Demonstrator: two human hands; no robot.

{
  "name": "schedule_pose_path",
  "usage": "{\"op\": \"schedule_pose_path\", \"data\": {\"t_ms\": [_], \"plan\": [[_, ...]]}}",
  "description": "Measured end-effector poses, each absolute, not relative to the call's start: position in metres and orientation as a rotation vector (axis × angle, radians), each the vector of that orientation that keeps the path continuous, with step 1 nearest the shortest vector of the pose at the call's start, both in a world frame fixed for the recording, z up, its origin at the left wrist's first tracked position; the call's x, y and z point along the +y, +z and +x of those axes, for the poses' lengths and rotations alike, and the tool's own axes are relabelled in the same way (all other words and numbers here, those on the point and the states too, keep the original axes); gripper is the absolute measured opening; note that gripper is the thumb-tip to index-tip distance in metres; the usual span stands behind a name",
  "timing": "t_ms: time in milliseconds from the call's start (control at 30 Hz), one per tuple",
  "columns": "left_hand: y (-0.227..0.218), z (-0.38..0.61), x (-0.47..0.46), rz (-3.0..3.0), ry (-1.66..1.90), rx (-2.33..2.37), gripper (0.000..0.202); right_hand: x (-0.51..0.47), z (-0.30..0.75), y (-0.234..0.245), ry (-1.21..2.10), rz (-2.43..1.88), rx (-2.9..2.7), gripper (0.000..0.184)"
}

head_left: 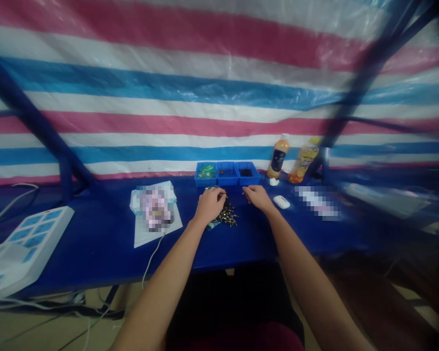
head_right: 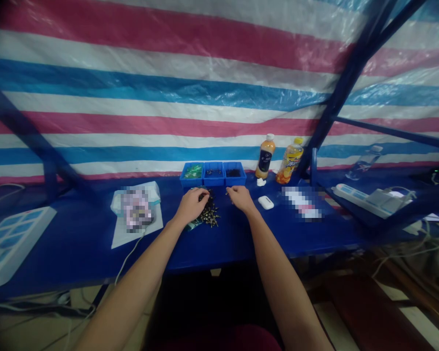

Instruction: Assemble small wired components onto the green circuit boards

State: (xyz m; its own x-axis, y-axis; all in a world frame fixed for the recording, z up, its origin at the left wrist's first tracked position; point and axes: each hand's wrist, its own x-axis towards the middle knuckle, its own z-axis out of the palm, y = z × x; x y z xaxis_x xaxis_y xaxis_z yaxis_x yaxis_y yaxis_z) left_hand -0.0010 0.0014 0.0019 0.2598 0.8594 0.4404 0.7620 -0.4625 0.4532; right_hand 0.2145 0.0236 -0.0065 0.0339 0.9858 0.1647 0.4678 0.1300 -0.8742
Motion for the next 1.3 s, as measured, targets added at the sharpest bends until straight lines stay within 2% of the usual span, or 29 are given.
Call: {"op": "schedule_pose_path", "data": {"t_ms": [100, 200, 233, 400, 567, 800, 967, 1300], "plan": [[0.001, -0.001, 0.002, 2.373, 0.983, 1.533, 0.020, 0.025, 0.206, -0.003, 0.887, -1.248, -1.389, 0.042], [0.000, -0.001, 0.002, 2.385, 0.989, 1.528, 0.019, 0.027, 0.200, -0.001, 0.939, -1.154, -1.312, 0.063], [0.000, -0.001, 0.002, 2.387, 0.988, 1.528, 0.019, 0.027, 0.200, -0.001, 0.939, -1.168, -1.308, 0.064], [0.002, -0.001, 0.001, 2.393, 0.966, 1.567, 0.019, 0.025, 0.206, -0.007, 0.827, -1.316, -1.429, 0.041], [0.003, -0.003, 0.000, 2.397, 0.922, 1.681, 0.021, 0.021, 0.200, -0.015, 0.459, -1.484, -1.814, 0.023], [0.007, -0.004, -0.002, 2.349, 0.889, 1.820, 0.023, 0.041, 0.182, -0.002, 0.423, -1.669, -2.146, 0.028], [0.006, -0.003, -0.003, 2.368, 0.898, 1.784, 0.022, 0.042, 0.175, 0.001, 0.464, -1.818, -2.072, 0.031], [0.002, -0.002, -0.002, 2.375, 0.889, 1.750, 0.023, 0.033, 0.176, -0.012, 0.529, -1.733, -1.884, 0.013]]}}
